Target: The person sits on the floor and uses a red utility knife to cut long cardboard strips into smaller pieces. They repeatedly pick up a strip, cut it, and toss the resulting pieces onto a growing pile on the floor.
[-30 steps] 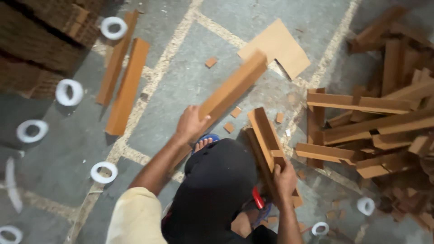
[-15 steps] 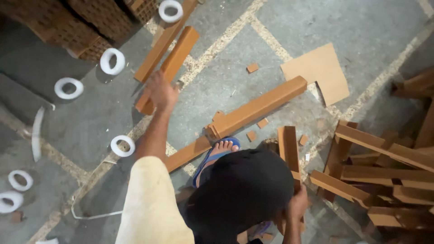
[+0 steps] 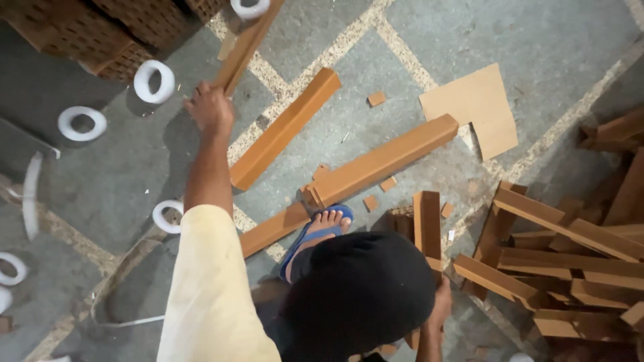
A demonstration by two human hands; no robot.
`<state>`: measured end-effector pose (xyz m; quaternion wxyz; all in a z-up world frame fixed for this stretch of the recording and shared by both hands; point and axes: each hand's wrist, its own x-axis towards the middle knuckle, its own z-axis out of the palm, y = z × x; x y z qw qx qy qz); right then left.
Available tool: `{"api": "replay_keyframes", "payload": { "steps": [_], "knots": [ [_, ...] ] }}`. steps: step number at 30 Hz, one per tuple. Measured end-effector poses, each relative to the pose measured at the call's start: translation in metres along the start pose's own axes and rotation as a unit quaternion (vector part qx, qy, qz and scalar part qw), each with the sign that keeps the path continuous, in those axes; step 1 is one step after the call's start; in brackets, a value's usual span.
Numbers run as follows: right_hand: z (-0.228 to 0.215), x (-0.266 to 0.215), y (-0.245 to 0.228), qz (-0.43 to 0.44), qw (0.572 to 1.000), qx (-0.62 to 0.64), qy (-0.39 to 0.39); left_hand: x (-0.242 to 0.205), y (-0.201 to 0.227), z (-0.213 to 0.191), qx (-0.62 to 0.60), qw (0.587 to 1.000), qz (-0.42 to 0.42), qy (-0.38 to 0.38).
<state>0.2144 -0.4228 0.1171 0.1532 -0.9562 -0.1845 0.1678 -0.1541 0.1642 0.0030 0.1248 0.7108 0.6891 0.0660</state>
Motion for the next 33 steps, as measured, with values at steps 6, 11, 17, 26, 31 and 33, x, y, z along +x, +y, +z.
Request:
{"api": "replay_keyframes", "payload": {
  "steps": [6,11,17,26,31,33],
  "knots": [
    [0.001,0.001,-0.003,0.034,0.999,0.015,0.000,-0.025,-0.018,0.036,-0.345,0.933,0.103,0.024],
    [0.003,0.001,0.005,-0.008,0.999,0.040,0.018,-0.103,-0.067,0.066,-0.364,0.924,0.080,-0.080],
    [0.003,0.005,-0.002,0.013,0.999,0.018,0.025,-0.143,-0.080,0.087,-0.278,0.955,0.001,-0.105],
    [0.003,-0.005,-0.008,-0.018,0.998,0.041,0.040,-0.138,-0.047,0.064,-0.163,0.976,-0.047,-0.138],
    [-0.004,-0.008,-0.012,-0.022,0.998,-0.001,0.053,-0.170,0.004,0.009,-0.034,0.994,-0.005,-0.107],
    [-0.004,-0.013,-0.016,-0.004,0.999,0.021,0.046,-0.185,0.022,-0.005,0.036,0.991,0.059,-0.112]
  ]
}}
